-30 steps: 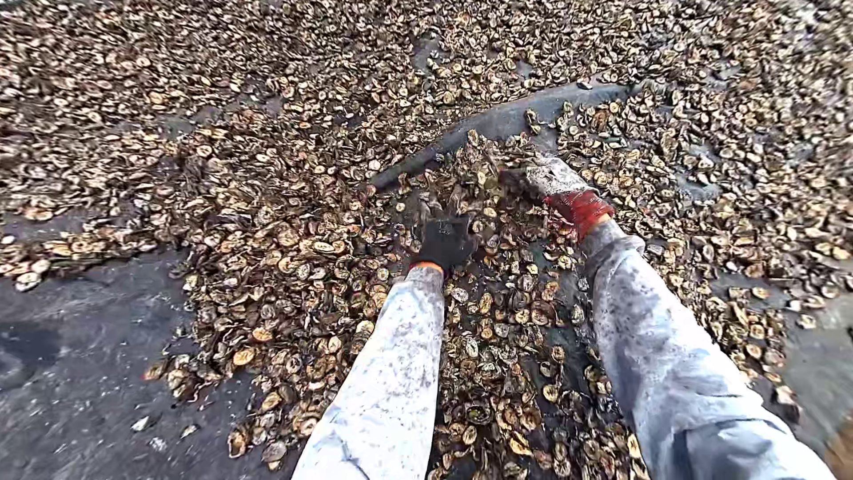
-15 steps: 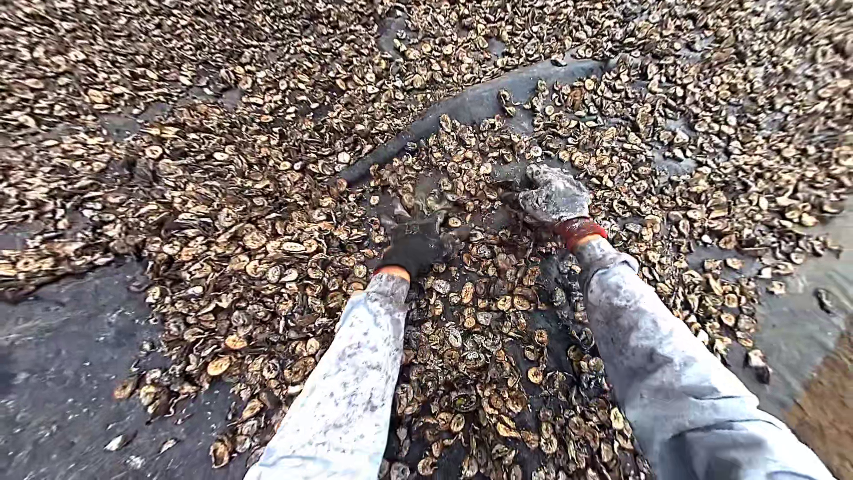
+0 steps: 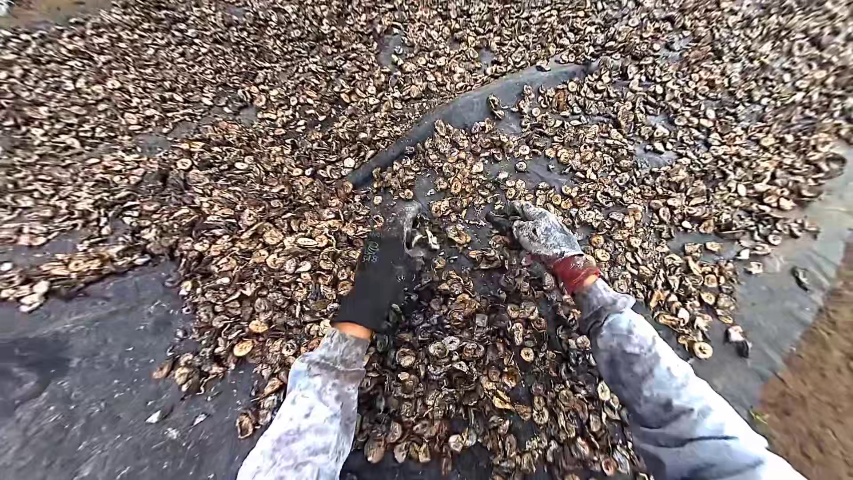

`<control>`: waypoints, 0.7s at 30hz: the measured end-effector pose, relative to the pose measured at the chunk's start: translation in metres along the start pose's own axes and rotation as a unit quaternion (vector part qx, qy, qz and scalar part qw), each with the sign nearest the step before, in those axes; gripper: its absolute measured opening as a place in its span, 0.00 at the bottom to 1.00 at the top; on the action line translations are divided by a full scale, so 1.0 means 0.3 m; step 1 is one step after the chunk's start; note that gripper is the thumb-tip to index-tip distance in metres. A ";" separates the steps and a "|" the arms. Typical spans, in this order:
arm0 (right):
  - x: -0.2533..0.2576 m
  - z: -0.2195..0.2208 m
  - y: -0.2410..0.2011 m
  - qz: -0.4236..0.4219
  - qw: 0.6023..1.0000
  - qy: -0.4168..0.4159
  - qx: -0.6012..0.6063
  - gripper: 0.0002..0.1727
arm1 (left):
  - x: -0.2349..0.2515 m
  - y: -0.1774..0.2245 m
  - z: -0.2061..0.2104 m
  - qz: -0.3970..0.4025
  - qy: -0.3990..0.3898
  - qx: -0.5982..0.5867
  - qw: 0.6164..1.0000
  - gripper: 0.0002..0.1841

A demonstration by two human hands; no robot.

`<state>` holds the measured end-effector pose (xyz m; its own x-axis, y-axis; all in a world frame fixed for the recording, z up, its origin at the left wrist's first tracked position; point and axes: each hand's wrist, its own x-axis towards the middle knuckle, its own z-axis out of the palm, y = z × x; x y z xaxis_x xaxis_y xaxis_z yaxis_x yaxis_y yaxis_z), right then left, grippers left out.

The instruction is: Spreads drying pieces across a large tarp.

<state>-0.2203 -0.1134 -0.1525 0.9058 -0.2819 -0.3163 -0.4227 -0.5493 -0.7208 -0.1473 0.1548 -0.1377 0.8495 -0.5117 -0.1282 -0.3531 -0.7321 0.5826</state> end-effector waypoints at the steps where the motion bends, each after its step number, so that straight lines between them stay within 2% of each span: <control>1: 0.026 -0.047 -0.010 -0.002 0.999 0.014 -0.045 0.22 | 0.041 0.023 0.000 -0.005 0.026 0.012 1.000 0.30; 3: 0.113 -0.097 0.056 0.013 0.987 0.037 -0.156 0.37 | 0.182 0.062 0.018 0.000 0.045 0.086 0.995 0.26; 5: 0.191 -0.090 0.168 0.077 0.969 0.062 -0.225 0.54 | 0.295 0.091 0.067 -0.007 0.010 0.134 0.991 0.29; 6: 0.209 -0.067 0.228 0.099 0.963 0.073 -0.242 0.57 | 0.344 0.090 0.114 -0.011 -0.009 0.142 0.990 0.33; 7: 0.214 -0.033 0.270 0.096 0.958 0.076 -0.260 0.54 | 0.386 0.087 0.165 -0.019 -0.025 0.145 0.989 0.36; 9: 0.203 0.017 0.289 0.040 0.957 0.067 -0.278 0.40 | 0.436 0.074 0.270 -0.025 -0.048 0.161 0.985 0.40; 10: 0.204 0.014 0.279 0.020 0.965 0.056 -0.256 0.34 | 0.441 0.057 0.322 -0.012 -0.070 0.168 0.983 0.41; 12: 0.233 -0.031 0.245 0.045 0.980 0.063 -0.185 0.25 | 0.417 -0.011 0.403 0.016 -0.090 0.178 0.980 0.42; 15: 0.280 -0.115 0.165 0.131 0.981 0.122 -0.072 0.28 | 0.328 -0.102 0.396 -0.023 -0.061 0.169 0.983 0.45; 17: 0.292 -0.108 0.151 0.079 0.981 0.130 -0.122 0.29 | 0.281 -0.195 0.381 0.018 -0.026 0.157 0.987 0.35; 19: 0.294 -0.011 0.180 0.006 0.970 0.091 -0.225 0.41 | 0.237 -0.210 0.300 0.012 -0.037 0.131 0.991 0.28; 20: 0.291 0.045 0.203 -0.027 0.962 0.080 -0.259 0.41 | 0.229 -0.201 0.268 0.009 -0.015 0.119 0.993 0.27; 21: 0.280 0.087 0.216 -0.057 0.959 0.081 -0.267 0.35 | 0.226 -0.181 0.239 0.014 0.020 0.104 0.994 0.26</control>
<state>-0.1709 -0.1522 -0.2417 0.9491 -0.2904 -0.1223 -0.3146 -0.8963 -0.3127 -0.0987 0.1275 -0.2354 0.8517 -0.5180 -0.0794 -0.4470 -0.7973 0.4056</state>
